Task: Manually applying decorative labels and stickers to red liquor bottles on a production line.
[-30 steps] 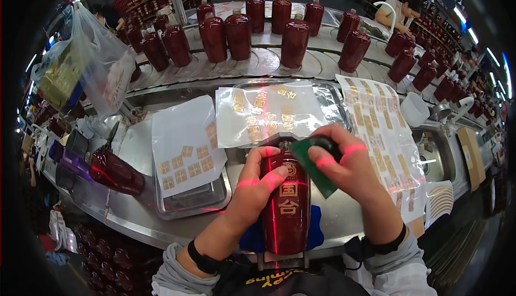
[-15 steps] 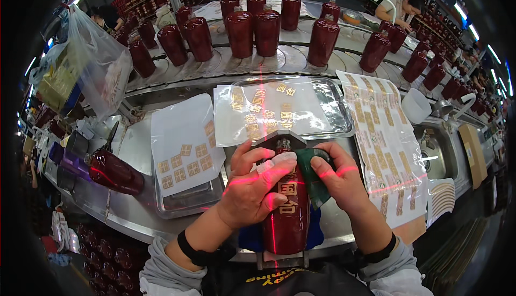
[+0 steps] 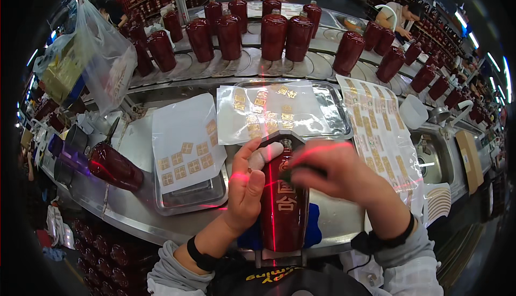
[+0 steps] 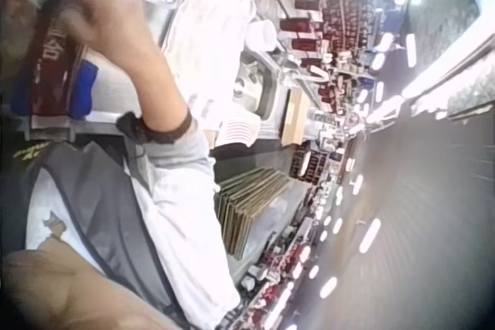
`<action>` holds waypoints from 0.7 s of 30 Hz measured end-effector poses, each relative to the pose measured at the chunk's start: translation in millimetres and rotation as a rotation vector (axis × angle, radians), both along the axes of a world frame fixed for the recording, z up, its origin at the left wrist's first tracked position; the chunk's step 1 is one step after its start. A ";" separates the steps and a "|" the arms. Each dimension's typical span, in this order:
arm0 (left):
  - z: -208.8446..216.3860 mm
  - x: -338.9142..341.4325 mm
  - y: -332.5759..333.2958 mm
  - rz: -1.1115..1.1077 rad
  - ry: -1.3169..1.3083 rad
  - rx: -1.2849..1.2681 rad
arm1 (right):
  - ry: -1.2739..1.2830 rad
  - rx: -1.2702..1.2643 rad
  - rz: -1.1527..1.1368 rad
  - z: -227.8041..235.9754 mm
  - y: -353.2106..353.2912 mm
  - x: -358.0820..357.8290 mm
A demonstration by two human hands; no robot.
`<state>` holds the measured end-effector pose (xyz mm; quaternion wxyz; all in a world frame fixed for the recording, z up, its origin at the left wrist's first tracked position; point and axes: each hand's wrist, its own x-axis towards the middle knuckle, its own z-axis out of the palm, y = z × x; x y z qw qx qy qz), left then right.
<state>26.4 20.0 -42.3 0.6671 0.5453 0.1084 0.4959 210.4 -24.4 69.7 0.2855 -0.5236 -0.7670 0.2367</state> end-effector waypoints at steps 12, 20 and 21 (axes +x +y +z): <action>24.3 -13.8 24.3 0.354 0.578 1.074 | 0.537 -0.038 -0.433 -52.7 -29.8 22.3; 3.4 -6.3 7.2 0.398 0.379 0.393 | -0.314 0.608 -0.051 -26.1 -14.9 0.7; -0.3 -10.3 4.4 0.401 0.378 0.391 | -0.273 0.684 -0.031 -21.1 -16.6 -2.4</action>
